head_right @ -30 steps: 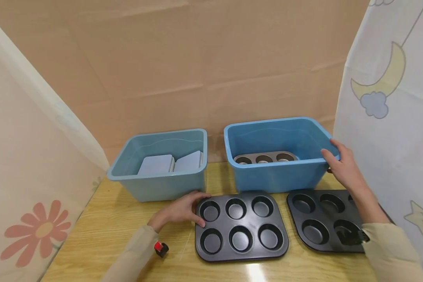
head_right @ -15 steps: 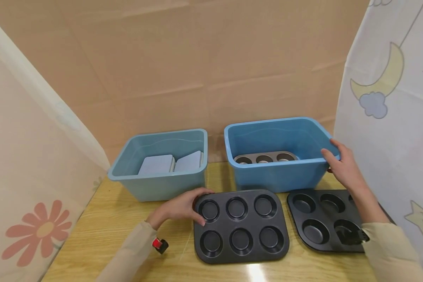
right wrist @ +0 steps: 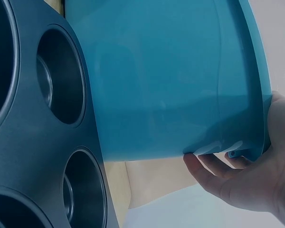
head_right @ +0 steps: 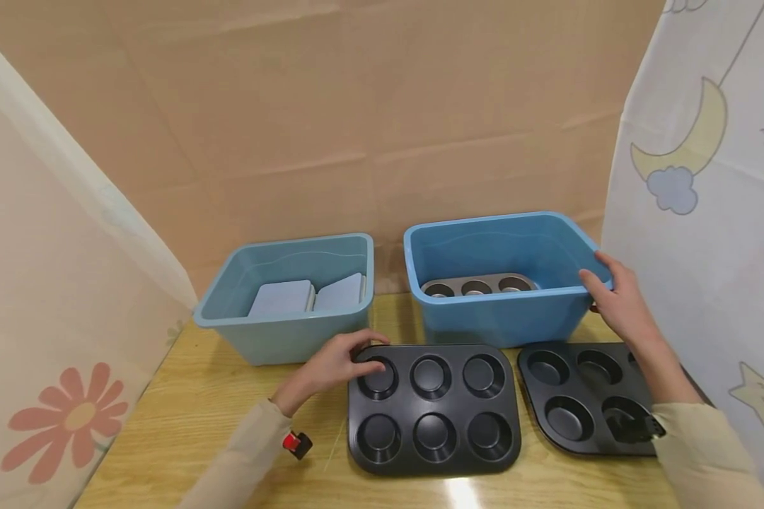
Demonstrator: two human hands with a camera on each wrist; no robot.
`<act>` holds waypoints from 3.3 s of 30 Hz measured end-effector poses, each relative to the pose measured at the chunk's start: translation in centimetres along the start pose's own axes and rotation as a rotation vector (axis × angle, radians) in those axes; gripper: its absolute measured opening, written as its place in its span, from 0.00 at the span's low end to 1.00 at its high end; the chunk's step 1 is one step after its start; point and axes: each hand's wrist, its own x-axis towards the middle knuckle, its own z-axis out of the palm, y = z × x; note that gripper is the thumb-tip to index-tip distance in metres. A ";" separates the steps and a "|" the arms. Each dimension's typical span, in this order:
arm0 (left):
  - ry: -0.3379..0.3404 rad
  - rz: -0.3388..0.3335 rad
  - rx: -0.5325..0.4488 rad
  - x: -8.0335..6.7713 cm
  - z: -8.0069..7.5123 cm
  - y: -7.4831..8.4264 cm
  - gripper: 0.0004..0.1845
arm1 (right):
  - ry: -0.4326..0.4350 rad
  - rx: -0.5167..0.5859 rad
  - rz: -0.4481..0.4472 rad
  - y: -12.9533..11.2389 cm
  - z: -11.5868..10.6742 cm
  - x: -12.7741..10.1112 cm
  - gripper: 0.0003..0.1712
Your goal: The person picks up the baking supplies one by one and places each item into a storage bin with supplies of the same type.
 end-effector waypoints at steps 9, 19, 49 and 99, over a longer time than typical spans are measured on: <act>0.127 0.147 0.123 0.1 -0.1 1.0 0.17 | 0.017 -0.006 -0.001 0.0 0.2 -0.1 0.40; 0.251 0.372 0.258 0.4 -0.3 1.6 0.19 | 0.016 0.000 0.002 0.0 0.2 -0.1 0.40; 0.379 0.596 0.471 2.1 -1.4 3.8 0.21 | 0.032 0.002 0.009 0.1 0.3 0.1 0.39; 0.646 0.774 0.593 4.5 -7.0 8.6 0.24 | 0.035 -0.007 0.004 -0.3 0.2 -0.4 0.39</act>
